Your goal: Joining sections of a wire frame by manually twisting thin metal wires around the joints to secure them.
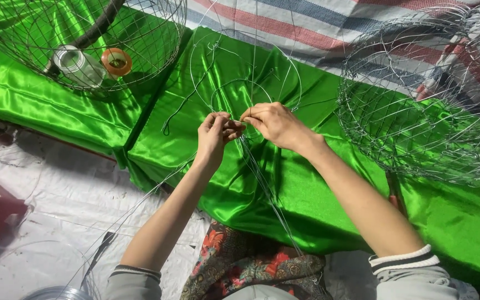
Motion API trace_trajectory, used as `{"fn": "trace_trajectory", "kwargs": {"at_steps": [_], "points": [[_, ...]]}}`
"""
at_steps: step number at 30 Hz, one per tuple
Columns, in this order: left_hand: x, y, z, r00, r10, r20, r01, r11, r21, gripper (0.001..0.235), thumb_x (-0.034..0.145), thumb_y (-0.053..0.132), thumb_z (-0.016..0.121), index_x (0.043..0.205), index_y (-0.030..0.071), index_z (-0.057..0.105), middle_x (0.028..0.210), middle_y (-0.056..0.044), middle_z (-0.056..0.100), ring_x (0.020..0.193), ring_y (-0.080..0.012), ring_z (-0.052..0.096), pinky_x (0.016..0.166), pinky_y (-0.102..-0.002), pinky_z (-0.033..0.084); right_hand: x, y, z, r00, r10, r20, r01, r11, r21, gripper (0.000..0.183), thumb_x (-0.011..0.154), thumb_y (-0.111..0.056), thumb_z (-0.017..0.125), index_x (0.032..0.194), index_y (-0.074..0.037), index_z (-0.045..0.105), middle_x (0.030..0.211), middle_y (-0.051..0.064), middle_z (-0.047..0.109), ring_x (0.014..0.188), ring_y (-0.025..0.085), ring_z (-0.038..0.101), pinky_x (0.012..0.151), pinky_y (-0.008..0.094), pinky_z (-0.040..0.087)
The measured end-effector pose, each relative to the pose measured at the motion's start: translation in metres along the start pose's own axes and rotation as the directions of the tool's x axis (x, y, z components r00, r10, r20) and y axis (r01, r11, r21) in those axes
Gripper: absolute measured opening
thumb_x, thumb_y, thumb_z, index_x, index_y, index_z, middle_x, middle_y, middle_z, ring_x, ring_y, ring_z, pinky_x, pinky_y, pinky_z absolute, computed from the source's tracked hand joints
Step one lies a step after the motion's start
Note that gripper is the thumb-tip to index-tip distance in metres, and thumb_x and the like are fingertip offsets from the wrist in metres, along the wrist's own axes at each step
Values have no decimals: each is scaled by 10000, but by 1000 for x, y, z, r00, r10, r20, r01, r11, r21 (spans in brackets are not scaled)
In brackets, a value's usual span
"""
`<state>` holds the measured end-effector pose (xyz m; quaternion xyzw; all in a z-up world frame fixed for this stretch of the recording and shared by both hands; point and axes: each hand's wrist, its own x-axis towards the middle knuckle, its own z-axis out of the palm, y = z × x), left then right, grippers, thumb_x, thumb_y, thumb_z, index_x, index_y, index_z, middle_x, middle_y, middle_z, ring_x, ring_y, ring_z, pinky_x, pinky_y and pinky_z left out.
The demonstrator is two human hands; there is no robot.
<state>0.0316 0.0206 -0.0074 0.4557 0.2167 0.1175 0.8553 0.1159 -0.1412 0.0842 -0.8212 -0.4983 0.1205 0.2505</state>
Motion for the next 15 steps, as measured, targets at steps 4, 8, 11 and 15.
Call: {"fn": "trace_trajectory", "kwargs": {"at_steps": [4, 8, 11, 15], "points": [[-1, 7, 8, 999, -17, 34, 15, 997, 74, 158, 960, 202, 589, 1024, 67, 640, 873, -192, 765, 813, -239, 776, 729, -348, 652, 2, 8, 4, 1000, -10, -13, 10, 1000, 21, 232, 1064, -112, 541, 1057, -20, 754, 1032, 134, 759, 974, 266, 738, 938, 391, 573], [3, 0, 8, 994, 74, 81, -95, 951, 294, 168, 943, 244, 670, 1013, 101, 721, 922, -123, 780, 809, -159, 745, 631, -239, 577, 0, 6, 0, 1000, -22, -5, 22, 1000, -2, 226, 1054, -94, 554, 1029, 4, 756, 1041, 149, 760, 973, 264, 738, 933, 380, 577], [3, -4, 5, 987, 95, 133, -132, 944, 303, 211, 983, 274, 678, 1061, 90, 746, 949, -116, 779, 779, -137, 726, 577, -209, 538, 1, 9, 2, 1000, -15, -3, 15, 1000, 3, 233, 1053, -92, 554, 1011, 11, 759, 1049, 156, 756, 973, 260, 733, 945, 378, 573], [-3, -1, 7, 981, 99, 170, -136, 965, 224, 243, 1020, 275, 663, 1054, 53, 754, 977, -150, 778, 771, -152, 733, 589, -218, 579, 2, 8, 4, 999, -15, -46, 16, 1000, 12, 217, 1053, -106, 567, 1053, 0, 757, 1056, 145, 730, 975, 254, 726, 948, 390, 567]]}}
